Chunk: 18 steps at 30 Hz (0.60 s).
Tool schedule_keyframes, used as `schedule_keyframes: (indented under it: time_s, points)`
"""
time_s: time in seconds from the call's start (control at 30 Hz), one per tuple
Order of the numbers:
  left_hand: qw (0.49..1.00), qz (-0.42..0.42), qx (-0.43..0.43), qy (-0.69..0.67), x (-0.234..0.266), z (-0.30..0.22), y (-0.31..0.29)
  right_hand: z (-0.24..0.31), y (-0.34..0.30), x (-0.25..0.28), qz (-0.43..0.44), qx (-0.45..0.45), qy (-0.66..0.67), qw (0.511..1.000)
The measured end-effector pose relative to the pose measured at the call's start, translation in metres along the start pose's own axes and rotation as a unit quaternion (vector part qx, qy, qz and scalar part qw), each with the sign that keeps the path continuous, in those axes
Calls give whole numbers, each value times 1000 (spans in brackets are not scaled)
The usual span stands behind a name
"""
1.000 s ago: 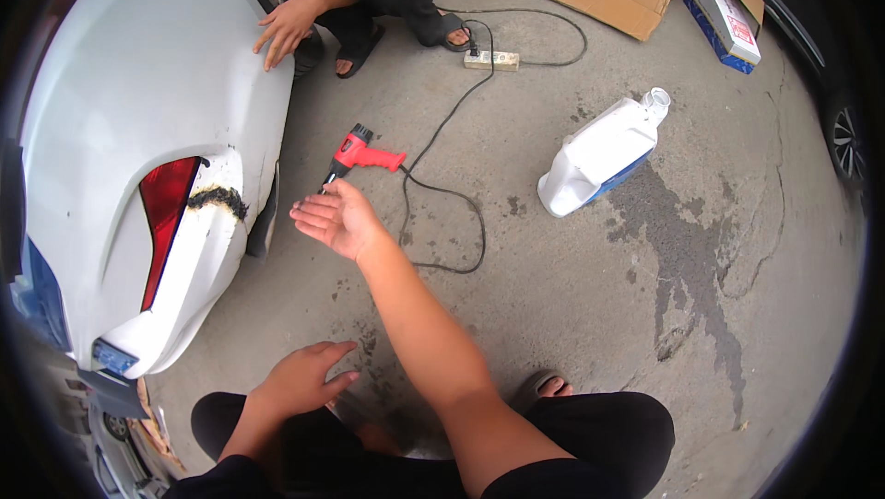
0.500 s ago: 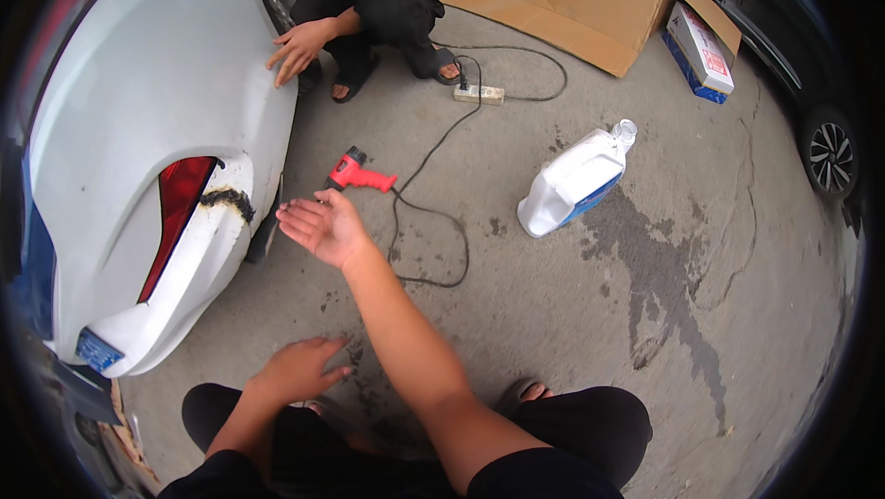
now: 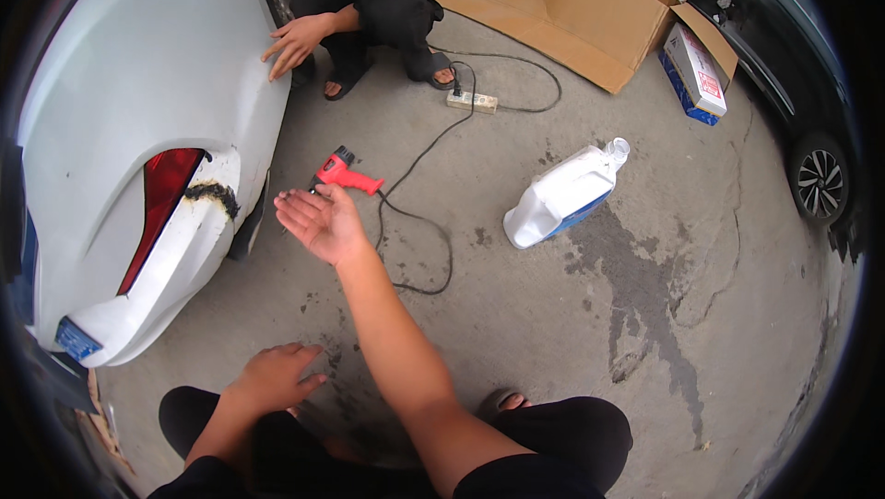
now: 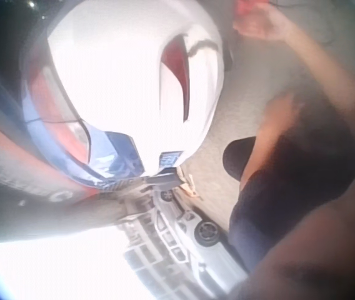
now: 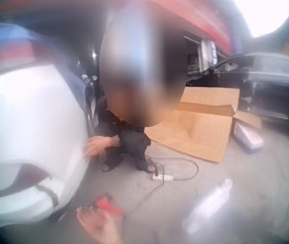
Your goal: The person uses a heat gun to warm the adhesive around a car's taillight, then peels off the softened residue by hand. They repeatedly apply heat and remove adhesive strips from the bumper area.
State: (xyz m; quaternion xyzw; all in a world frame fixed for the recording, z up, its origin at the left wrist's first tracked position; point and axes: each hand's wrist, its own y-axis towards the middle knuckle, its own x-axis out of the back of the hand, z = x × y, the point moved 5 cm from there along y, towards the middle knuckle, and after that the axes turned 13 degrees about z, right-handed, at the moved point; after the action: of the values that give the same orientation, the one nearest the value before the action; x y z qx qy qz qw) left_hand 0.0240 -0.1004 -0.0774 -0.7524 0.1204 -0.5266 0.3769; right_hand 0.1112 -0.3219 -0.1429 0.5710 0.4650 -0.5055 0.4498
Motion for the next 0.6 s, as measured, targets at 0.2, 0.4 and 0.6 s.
schedule_keyframes:
  time_s: [0.2,0.4,0.6]
  points:
    - [998,-53,-23,-37,-5,7,-1,2,-1,9,8,12,-23,1000]
    - [997,-35,-21,-73,-7,6,0,-22,2,8,13,6,84,996]
    - [986,28,59,-151,-13,24,1,-53,14,38,10,-47,17,999]
